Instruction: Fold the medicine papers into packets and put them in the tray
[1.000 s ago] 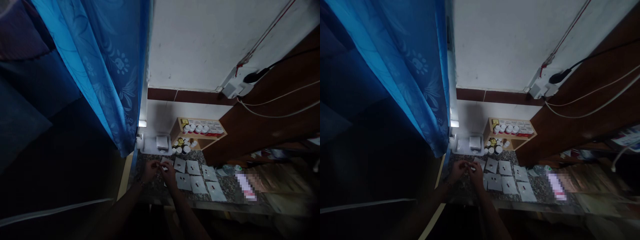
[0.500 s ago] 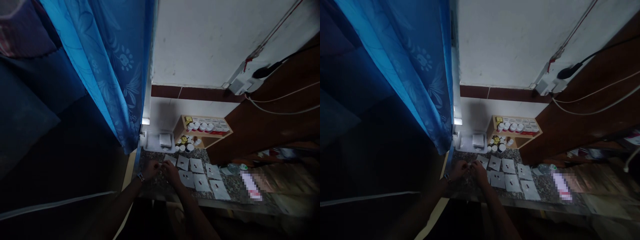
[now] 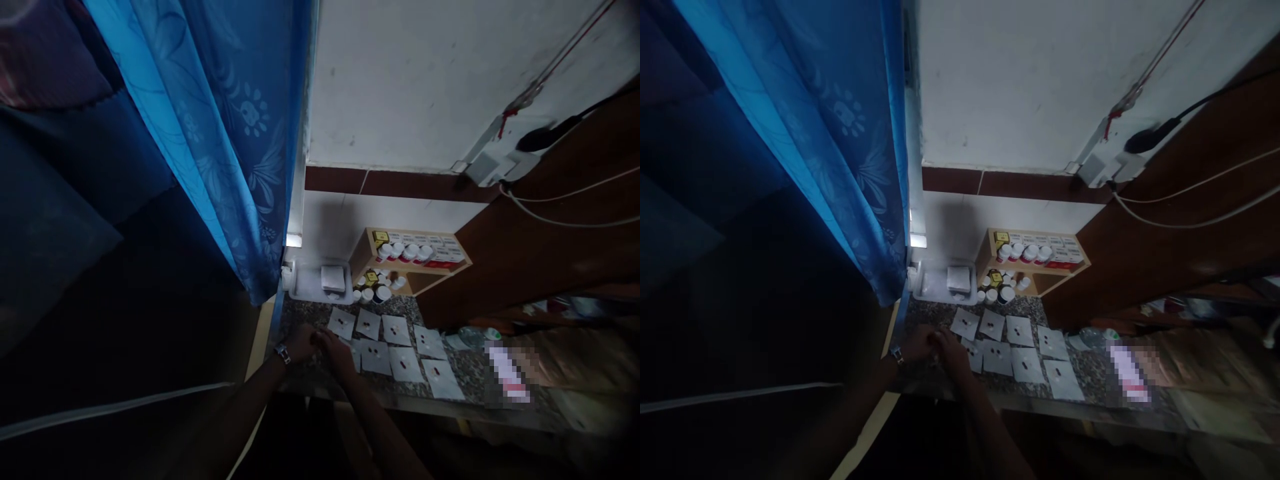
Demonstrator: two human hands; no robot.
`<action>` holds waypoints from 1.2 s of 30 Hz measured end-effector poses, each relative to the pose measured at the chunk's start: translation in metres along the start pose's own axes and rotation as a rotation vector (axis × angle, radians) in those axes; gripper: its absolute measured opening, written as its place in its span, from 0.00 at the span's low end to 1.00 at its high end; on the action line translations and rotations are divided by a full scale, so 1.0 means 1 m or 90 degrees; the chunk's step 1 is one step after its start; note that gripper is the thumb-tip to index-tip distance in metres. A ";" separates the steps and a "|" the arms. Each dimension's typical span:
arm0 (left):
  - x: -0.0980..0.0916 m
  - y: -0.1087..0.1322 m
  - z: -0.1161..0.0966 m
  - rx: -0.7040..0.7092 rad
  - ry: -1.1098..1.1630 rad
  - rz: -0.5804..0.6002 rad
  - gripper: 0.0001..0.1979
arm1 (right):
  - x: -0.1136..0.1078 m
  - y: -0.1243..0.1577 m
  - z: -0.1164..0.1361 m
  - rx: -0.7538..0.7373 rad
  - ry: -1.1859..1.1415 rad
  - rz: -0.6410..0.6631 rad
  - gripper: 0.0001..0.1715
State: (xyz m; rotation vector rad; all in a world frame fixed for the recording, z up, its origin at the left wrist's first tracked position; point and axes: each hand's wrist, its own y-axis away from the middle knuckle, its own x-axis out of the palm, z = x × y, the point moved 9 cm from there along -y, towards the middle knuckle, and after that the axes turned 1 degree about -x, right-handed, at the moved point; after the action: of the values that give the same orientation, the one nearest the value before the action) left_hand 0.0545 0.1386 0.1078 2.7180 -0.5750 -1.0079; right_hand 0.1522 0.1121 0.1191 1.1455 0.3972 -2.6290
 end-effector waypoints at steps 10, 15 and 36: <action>-0.022 0.007 -0.007 -0.032 0.379 -0.164 0.08 | -0.016 -0.013 -0.029 0.181 -0.385 -0.197 0.26; -0.015 0.003 0.010 -0.107 0.441 -0.241 0.14 | -0.008 -0.020 -0.040 0.236 -0.499 -0.216 0.37; 0.001 -0.030 0.070 -0.194 0.385 -0.281 0.05 | 0.030 -0.022 -0.080 0.341 -0.414 -0.103 0.22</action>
State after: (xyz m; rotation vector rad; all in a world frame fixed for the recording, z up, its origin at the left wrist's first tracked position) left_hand 0.0177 0.1626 0.0456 2.7027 0.2674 -0.2546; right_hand 0.1794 0.1572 0.0478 0.2983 -0.3764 -3.1410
